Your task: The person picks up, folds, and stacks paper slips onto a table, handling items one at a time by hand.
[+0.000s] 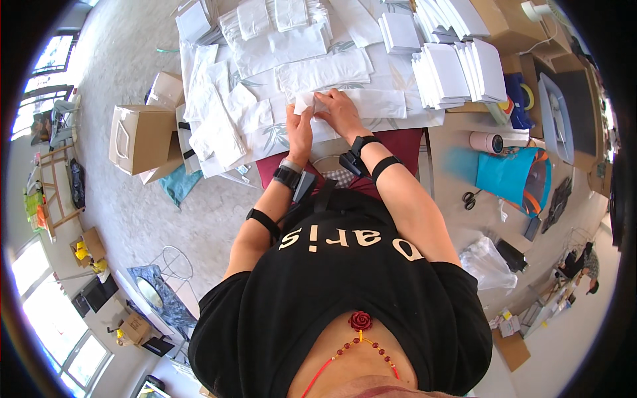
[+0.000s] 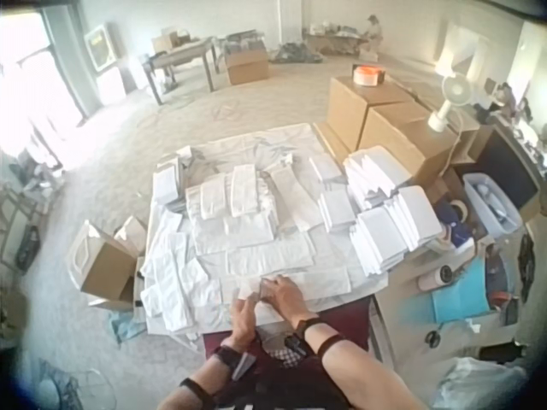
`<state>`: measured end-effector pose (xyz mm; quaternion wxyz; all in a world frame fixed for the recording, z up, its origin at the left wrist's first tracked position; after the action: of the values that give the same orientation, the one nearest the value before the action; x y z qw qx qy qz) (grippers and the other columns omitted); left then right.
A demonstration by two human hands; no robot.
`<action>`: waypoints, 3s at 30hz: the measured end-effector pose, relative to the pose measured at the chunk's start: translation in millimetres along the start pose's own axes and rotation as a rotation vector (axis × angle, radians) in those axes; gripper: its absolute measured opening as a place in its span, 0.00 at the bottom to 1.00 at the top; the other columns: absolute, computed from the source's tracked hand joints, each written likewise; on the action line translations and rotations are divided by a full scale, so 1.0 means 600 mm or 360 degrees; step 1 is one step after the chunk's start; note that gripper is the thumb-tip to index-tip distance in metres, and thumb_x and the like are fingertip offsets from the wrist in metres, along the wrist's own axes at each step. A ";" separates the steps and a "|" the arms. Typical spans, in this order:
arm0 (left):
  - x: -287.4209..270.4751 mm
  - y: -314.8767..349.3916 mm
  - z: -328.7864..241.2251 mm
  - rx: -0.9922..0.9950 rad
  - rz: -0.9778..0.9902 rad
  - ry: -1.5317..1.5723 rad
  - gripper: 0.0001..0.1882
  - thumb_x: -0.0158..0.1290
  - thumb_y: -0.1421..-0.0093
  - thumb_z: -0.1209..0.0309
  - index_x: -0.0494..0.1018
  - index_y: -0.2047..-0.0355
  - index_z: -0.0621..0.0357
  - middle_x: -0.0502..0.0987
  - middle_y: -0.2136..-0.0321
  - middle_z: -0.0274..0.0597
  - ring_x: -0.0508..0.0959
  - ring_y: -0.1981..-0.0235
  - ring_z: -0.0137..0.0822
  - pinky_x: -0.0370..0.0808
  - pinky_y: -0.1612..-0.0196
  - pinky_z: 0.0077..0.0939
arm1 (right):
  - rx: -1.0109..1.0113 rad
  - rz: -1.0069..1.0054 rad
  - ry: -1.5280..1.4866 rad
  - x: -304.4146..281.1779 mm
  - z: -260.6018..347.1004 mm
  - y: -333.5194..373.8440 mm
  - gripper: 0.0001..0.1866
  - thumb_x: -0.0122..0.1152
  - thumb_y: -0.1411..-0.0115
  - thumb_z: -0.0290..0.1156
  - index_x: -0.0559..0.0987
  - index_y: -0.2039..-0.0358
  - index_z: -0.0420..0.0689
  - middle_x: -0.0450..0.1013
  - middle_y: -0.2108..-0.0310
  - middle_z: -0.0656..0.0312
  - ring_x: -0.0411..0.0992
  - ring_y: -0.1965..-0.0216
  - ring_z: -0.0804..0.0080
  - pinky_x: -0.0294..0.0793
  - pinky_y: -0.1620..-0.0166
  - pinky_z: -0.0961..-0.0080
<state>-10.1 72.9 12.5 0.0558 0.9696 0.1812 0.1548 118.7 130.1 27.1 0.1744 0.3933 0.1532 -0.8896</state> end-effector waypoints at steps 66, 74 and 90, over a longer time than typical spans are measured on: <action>0.153 -0.155 -0.036 0.1024 0.0644 -0.1772 0.09 0.57 0.42 0.74 0.81 0.60 0.56 0.80 0.59 0.45 0.78 0.55 0.50 0.74 0.50 0.45 | 0.0087 -0.0246 -0.0243 -0.028 -0.052 0.049 0.04 0.56 0.37 0.23 0.77 0.62 0.40 0.73 0.61 0.49 0.73 0.56 0.46 0.75 0.52 0.54; 0.250 -0.189 0.021 0.1056 0.0856 -0.2254 0.06 0.56 0.41 0.69 0.78 0.69 0.58 0.80 0.64 0.47 0.80 0.56 0.51 0.79 0.53 0.46 | 0.0150 -0.0181 -0.0325 -0.029 -0.055 0.049 0.05 0.55 0.35 0.25 0.77 0.61 0.40 0.73 0.62 0.49 0.73 0.56 0.47 0.74 0.52 0.54; 0.157 -0.263 0.012 0.0268 0.0665 -0.1242 0.09 0.64 0.43 0.69 0.83 0.67 0.62 0.83 0.71 0.38 0.81 0.69 0.29 0.78 0.61 0.25 | 0.0167 -0.0159 -0.0223 -0.025 -0.061 0.051 0.04 0.58 0.38 0.22 0.77 0.62 0.41 0.73 0.61 0.52 0.74 0.55 0.49 0.76 0.51 0.56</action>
<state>23.1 253.5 6.3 0.0083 0.9723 -0.0411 -0.2298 164.7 120.4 10.7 0.1194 0.3306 0.1131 -0.9293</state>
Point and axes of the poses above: each hand's wrist, its own y-axis away from the middle knuckle, its own x-axis out of the palm, z = x × y, the point moved 6 cm from there along -y, towards the middle knuckle
